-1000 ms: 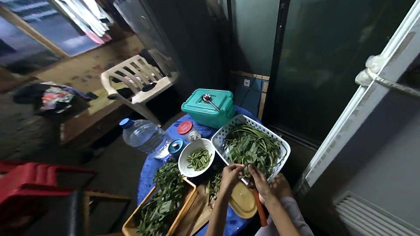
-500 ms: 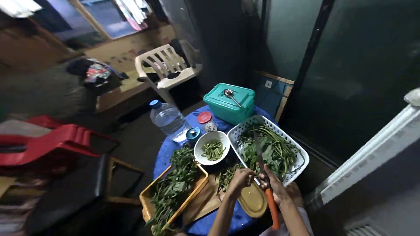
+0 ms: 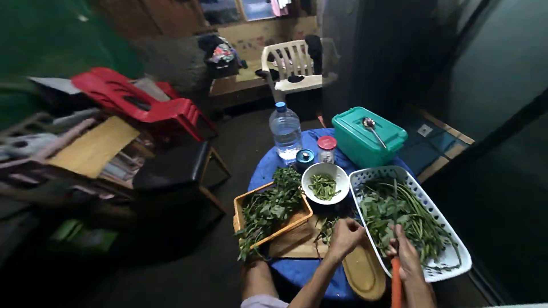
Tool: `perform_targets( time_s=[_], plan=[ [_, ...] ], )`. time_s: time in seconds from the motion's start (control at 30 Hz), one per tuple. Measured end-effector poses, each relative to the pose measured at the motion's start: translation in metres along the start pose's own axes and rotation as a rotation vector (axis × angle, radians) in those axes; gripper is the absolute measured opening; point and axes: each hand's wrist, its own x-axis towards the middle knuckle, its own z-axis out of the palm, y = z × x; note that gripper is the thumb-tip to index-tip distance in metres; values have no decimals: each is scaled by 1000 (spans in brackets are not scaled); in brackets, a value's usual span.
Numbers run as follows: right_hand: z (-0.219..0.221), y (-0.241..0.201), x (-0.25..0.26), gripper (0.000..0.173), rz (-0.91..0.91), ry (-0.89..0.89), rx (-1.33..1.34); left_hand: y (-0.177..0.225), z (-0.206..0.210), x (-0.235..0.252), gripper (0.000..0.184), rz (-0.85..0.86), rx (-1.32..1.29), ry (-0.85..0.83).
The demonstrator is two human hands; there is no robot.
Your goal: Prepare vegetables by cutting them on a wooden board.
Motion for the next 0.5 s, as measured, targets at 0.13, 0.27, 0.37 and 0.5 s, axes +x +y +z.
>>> perform_targets(
  time_s=[0.13,0.27,0.37,0.5],
  plan=[
    [-7,-12,4,40,149,-8,40,-9,-29,14,41,35,379,121],
    [-10,-3,-2,43,188,7,3,-35,-87,0,44,-64,385,285],
    [-18,3,-8,41,199,18,-29,-78,-157,-26,30,-264,409,453],
    [-29,9,-12,49,182,-24,-48,-131,-222,-47,30,-575,535,430]
  ],
)
